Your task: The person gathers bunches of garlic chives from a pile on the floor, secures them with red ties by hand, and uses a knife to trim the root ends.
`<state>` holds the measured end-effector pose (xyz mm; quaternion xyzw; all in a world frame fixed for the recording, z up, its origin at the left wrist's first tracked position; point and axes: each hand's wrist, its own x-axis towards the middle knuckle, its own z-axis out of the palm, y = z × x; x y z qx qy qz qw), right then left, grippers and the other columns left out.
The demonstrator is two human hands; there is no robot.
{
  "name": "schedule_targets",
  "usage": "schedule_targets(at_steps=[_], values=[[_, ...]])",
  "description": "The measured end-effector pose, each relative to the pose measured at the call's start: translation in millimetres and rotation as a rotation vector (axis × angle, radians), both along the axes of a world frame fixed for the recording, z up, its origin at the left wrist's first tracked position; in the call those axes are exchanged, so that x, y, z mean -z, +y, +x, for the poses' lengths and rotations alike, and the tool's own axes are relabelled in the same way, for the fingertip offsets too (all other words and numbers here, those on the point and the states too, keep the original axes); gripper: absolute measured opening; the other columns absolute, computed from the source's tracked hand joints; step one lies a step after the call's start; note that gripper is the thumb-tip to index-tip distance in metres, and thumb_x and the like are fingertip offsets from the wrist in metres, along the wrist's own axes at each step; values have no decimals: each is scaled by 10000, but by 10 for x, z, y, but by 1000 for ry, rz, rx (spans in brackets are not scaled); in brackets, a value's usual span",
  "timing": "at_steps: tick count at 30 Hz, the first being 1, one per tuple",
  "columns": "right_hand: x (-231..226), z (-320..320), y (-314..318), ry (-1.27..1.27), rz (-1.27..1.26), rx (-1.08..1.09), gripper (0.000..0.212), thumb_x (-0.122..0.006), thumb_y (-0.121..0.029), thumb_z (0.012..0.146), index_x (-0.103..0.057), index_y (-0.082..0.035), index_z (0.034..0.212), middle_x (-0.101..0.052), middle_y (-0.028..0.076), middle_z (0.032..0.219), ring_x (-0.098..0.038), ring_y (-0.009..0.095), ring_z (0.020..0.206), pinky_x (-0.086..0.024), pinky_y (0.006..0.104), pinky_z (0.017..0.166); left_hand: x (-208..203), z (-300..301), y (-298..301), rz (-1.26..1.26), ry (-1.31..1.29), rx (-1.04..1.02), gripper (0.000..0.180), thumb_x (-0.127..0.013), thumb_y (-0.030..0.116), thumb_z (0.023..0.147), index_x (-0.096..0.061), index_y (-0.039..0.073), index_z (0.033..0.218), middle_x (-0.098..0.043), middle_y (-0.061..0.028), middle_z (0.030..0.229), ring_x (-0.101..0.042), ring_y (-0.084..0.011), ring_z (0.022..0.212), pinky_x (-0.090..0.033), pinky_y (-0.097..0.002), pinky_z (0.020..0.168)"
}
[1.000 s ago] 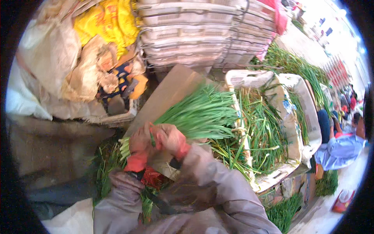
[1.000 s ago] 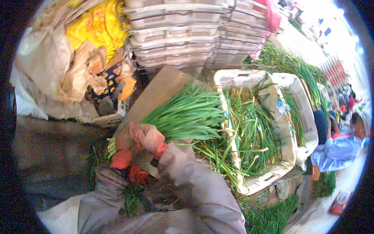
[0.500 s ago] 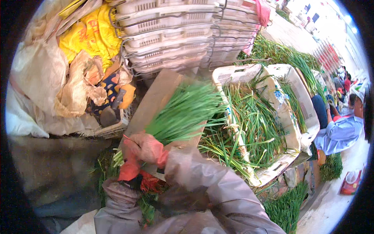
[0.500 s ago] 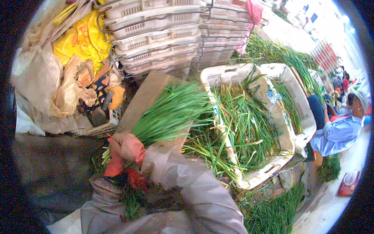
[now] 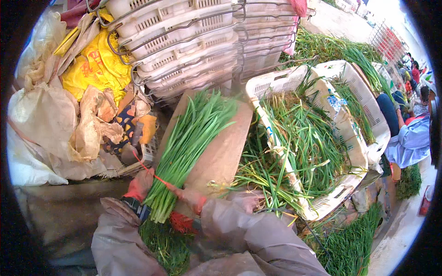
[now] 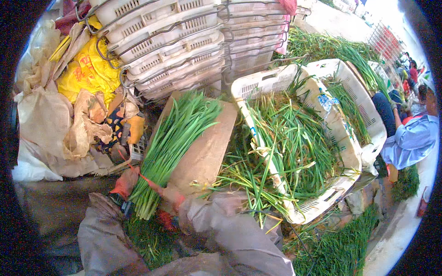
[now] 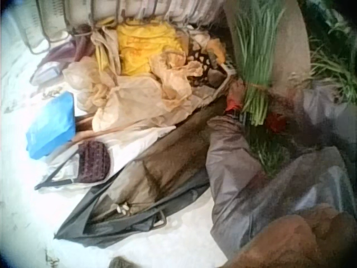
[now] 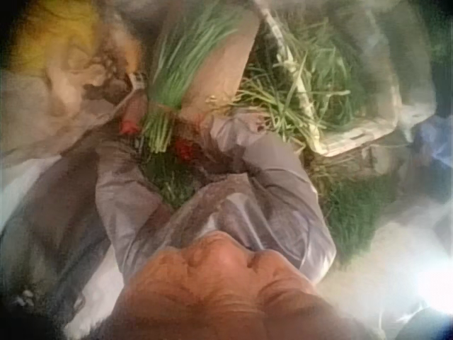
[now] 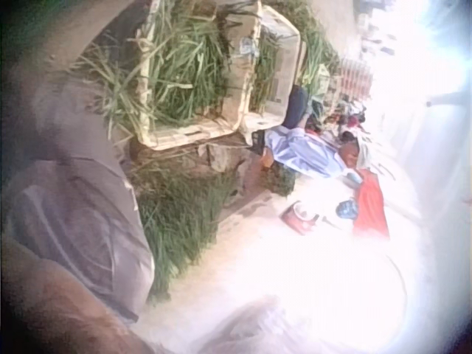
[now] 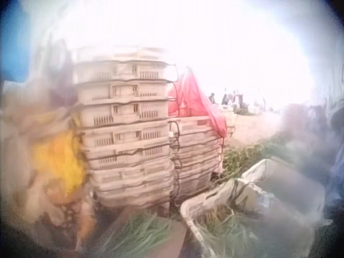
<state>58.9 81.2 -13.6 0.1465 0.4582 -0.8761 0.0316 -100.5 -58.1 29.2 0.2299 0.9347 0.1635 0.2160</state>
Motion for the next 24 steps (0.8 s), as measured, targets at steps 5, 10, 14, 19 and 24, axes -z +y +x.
schedule_targets(at_steps=[5,10,14,19,24], values=[[-225,418,-146,-19,-418,-63,661,-614,-450,836,-417,-17,1294,-509,85,1258,-470,165,1156,-388,315,967,-203,565,-388,184,-550,-144,406,-367,354,948,-554,9,1050,-608,-207,941,-584,-357,881,-466,-415,762],[-324,696,-359,-152,-606,-153,463,-623,-380,851,-555,-48,1166,-610,50,1101,-587,160,957,-495,326,810,-137,1388,-586,597,-1040,-485,414,-322,335,970,-535,4,1100,-610,-162,972,-597,-286,883,-483,-376,770],[-638,742,-394,-87,-484,-90,353,-661,-251,838,-582,-43,1113,-628,45,1032,-606,157,880,-500,311,775,-238,1628,-546,857,-1053,-596,423,-285,319,988,-519,1,1139,-612,-126,997,-607,-230,884,-497,-345,777],[-1040,471,-118,90,-90,95,510,-702,-198,792,-468,-25,1211,-621,74,1048,-596,169,918,-489,336,810,-633,1440,-75,1083,-628,-573,479,-345,412,953,-588,6,1029,-634,-96,874,-624,-221,723,-523,-347,680],[-1546,61,503,596,153,121,764,-764,-183,739,-286,-33,1315,-561,95,1175,-542,180,1064,-425,337,933,-1006,1045,466,1214,-353,-353,538,-261,418,979,-537,-9,1156,-617,-129,1039,-613,-225,894,-495,-323,807]])
